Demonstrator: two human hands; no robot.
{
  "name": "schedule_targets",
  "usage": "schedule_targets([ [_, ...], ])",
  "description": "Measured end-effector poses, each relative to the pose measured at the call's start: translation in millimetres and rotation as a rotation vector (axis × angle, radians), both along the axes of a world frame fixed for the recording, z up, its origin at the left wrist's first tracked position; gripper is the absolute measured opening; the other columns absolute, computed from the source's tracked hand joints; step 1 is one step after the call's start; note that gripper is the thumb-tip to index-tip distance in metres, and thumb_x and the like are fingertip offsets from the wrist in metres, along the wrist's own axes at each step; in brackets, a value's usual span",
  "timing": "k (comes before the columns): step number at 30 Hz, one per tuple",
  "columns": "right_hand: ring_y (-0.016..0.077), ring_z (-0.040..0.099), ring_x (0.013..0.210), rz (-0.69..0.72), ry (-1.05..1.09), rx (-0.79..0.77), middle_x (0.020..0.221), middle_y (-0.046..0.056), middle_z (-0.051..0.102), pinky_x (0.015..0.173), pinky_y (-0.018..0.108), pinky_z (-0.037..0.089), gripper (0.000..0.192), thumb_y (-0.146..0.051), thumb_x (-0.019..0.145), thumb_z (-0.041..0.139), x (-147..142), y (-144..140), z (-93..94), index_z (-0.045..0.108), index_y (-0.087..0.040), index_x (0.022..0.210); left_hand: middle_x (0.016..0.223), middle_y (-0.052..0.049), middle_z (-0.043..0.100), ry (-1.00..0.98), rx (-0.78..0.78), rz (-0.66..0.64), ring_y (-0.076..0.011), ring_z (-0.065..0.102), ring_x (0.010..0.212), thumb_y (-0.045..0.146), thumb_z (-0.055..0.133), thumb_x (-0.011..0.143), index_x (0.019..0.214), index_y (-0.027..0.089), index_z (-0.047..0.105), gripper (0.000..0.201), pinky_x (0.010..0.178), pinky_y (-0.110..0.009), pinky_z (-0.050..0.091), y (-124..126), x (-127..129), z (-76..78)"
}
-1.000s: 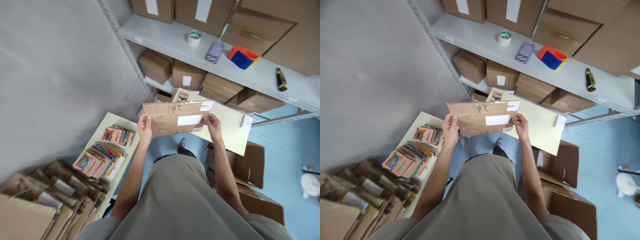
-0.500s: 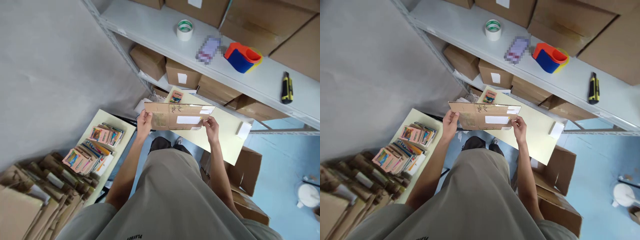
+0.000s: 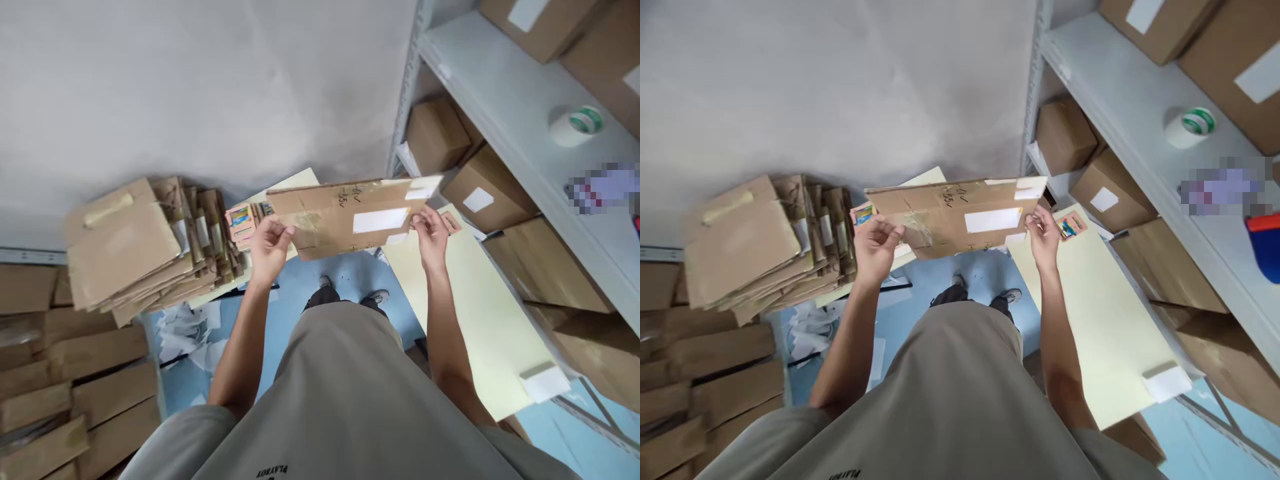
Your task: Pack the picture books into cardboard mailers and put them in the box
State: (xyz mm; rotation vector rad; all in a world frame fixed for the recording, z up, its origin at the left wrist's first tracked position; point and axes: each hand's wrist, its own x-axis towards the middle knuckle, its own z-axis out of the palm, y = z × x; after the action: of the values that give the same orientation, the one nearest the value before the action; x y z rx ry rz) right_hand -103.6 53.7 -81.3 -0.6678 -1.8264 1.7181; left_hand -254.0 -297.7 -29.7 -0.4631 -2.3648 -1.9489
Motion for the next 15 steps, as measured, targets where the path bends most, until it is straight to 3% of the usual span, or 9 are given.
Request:
schedule_targets([
  [4,0.032,0.07,0.147,0.269,0.121,-0.03,0.179,0.008,0.054,0.122,0.052,0.062,0.072,-0.073,0.1,0.077,-78.1,-104.5,49.9,0.059,-0.039,0.161,0.077,0.004,0.053,0.229,0.068,0.343,-0.0151,0.061,0.075,0.064,0.095,0.087,0.1,0.025,0.062,0.052,0.075,-0.029,0.057,-95.2,-23.2,29.9],
  [7,0.0348,0.065,0.154,0.577,0.183,-0.045,0.18,0.006,0.052,0.125,0.053,0.062,0.076,-0.078,0.103,0.072,-128.6,-210.9,94.0,0.055,-0.041,0.167,0.086,0.001,0.061,0.448,0.054,0.628,-0.0193,0.07,0.087,0.066,0.088,0.092,0.108,0.024,0.065,0.051,0.087,-0.036,0.064,-177.1,-33.4,61.8],
  [10,0.0361,0.062,0.158,0.881,0.259,-0.059,0.179,0.005,0.054,0.124,0.054,0.063,0.081,-0.082,0.103,0.07,-172.9,-320.2,132.1,0.051,-0.042,0.171,0.107,-0.007,0.069,0.563,-0.053,0.821,-0.0304,0.074,0.117,0.069,0.08,0.098,0.111,0.024,0.067,0.049,0.105,-0.053,0.067,-256.5,-38.1,83.9],
  [12,0.0359,0.062,0.158,1.023,0.286,-0.076,0.18,0.005,0.052,0.124,0.055,0.063,0.084,-0.083,0.104,0.067,-199.3,-384.6,147.2,0.047,-0.042,0.174,0.118,-0.011,0.07,0.535,-0.095,0.817,-0.0361,0.068,0.139,0.063,0.079,0.101,0.11,0.027,0.07,0.039,0.116,-0.063,0.064,-300.5,-41.9,82.1],
  [15,0.0344,0.063,0.157,1.151,0.265,-0.083,0.182,0.005,0.05,0.126,0.054,0.062,0.084,-0.082,0.106,0.064,-233.7,-458.7,146.1,0.045,-0.039,0.176,0.123,-0.013,0.07,0.452,-0.072,0.746,-0.0373,0.061,0.153,0.055,0.08,0.103,0.107,0.027,0.075,0.028,0.13,-0.07,0.054,-349.5,-52.2,51.0],
])
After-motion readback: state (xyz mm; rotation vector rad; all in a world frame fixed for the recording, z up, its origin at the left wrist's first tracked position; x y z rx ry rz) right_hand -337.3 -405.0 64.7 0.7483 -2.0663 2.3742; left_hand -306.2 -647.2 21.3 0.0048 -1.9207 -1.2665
